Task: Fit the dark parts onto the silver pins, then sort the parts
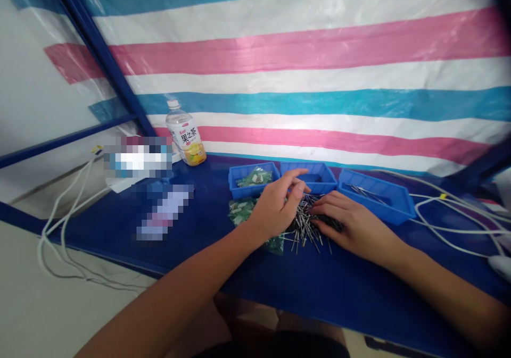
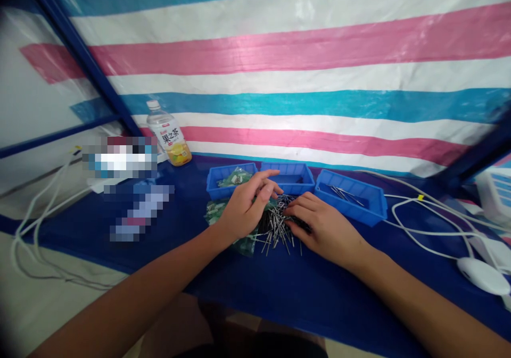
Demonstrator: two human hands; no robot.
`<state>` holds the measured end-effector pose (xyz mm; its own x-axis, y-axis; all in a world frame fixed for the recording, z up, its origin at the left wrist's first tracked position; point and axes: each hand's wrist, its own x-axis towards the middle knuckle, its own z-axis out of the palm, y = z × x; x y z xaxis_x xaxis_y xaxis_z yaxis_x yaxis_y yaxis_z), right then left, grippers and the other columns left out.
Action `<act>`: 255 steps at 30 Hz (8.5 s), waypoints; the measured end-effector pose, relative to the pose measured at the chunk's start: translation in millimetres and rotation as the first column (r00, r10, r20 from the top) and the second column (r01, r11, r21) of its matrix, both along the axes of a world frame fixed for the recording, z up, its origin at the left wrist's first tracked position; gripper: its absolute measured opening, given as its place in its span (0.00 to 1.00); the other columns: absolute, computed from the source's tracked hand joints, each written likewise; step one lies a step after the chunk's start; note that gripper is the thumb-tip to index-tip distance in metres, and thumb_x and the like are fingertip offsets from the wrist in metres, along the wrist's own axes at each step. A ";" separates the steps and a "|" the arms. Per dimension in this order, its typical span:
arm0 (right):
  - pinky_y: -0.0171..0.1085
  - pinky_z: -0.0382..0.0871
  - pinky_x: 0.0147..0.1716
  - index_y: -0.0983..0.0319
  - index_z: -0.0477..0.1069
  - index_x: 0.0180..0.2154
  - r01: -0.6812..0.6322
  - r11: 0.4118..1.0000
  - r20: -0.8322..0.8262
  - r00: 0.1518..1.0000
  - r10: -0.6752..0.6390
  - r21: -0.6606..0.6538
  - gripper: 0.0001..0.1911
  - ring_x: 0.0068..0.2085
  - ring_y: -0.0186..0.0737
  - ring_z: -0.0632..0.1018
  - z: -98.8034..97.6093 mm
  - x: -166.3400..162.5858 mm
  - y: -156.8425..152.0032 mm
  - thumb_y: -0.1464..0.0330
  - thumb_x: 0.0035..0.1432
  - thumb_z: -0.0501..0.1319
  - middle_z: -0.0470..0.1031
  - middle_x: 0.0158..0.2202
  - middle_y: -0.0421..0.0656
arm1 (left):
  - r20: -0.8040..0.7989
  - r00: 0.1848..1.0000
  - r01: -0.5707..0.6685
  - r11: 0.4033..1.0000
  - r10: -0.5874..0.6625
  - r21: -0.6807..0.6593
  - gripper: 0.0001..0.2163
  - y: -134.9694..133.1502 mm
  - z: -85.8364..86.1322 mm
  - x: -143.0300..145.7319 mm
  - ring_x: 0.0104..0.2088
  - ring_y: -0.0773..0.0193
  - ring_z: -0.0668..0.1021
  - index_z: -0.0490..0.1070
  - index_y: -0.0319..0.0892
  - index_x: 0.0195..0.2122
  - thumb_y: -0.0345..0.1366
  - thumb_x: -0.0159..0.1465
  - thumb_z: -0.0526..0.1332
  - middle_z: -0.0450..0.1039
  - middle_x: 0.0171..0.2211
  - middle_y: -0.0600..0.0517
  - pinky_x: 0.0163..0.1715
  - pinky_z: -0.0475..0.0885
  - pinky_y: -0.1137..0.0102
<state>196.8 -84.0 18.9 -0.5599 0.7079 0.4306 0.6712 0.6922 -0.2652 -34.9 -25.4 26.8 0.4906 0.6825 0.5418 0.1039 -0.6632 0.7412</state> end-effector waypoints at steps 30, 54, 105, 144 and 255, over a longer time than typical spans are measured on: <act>0.48 0.79 0.41 0.53 0.76 0.47 0.254 0.966 -0.383 0.898 -0.215 0.055 0.06 0.41 0.48 0.84 9.5 -11.1 -11.7 0.68 0.69 0.65 0.82 0.44 0.45 | -0.131 0.990 0.055 0.997 -0.047 0.058 0.15 -4.2 0.6 6.1 0.38 0.60 0.86 0.83 0.44 0.53 0.35 0.73 0.59 0.87 0.45 0.48 0.40 0.81 0.64; 0.51 0.78 0.49 0.54 0.77 0.49 0.197 0.976 -0.270 0.949 -0.165 0.096 0.07 0.50 0.51 0.82 7.5 -4.9 -8.4 0.69 0.71 0.63 0.82 0.47 0.47 | -0.120 0.992 -0.036 0.999 0.033 -0.026 0.05 3.1 -0.5 4.1 0.33 0.62 0.83 0.80 0.45 0.41 0.37 0.65 0.71 0.85 0.36 0.51 0.37 0.81 0.64; 0.44 0.80 0.35 0.52 0.78 0.54 0.307 0.929 -0.424 0.828 -0.368 -0.207 0.17 0.39 0.47 0.85 0.5 3.1 -10.5 0.55 0.68 0.67 0.85 0.45 0.44 | -0.042 0.999 0.013 0.994 -0.018 -0.111 0.09 -4.3 2.4 6.7 0.40 0.62 0.86 0.67 0.45 0.35 0.38 0.67 0.67 0.84 0.41 0.48 0.43 0.84 0.64; 0.58 0.71 0.50 0.54 0.77 0.43 0.463 0.867 -0.083 0.886 -0.455 0.184 0.12 0.46 0.61 0.78 22.7 44.3 7.7 0.57 0.73 0.58 0.78 0.41 0.52 | -0.491 0.845 0.029 0.900 0.210 0.435 0.11 40.1 -0.7 -31.1 0.46 0.56 0.84 0.79 0.44 0.49 0.28 0.72 0.58 0.85 0.47 0.48 0.47 0.78 0.61; 0.43 0.84 0.42 0.52 0.77 0.56 0.062 0.901 -0.564 0.761 -0.321 -0.429 0.19 0.45 0.46 0.86 -4.9 -6.9 -14.8 0.60 0.65 0.71 0.80 0.57 0.47 | -0.076 0.996 -0.040 0.983 0.054 0.177 0.11 -6.4 0.2 5.7 0.53 0.58 0.84 0.79 0.46 0.55 0.33 0.75 0.61 0.83 0.54 0.47 0.57 0.81 0.59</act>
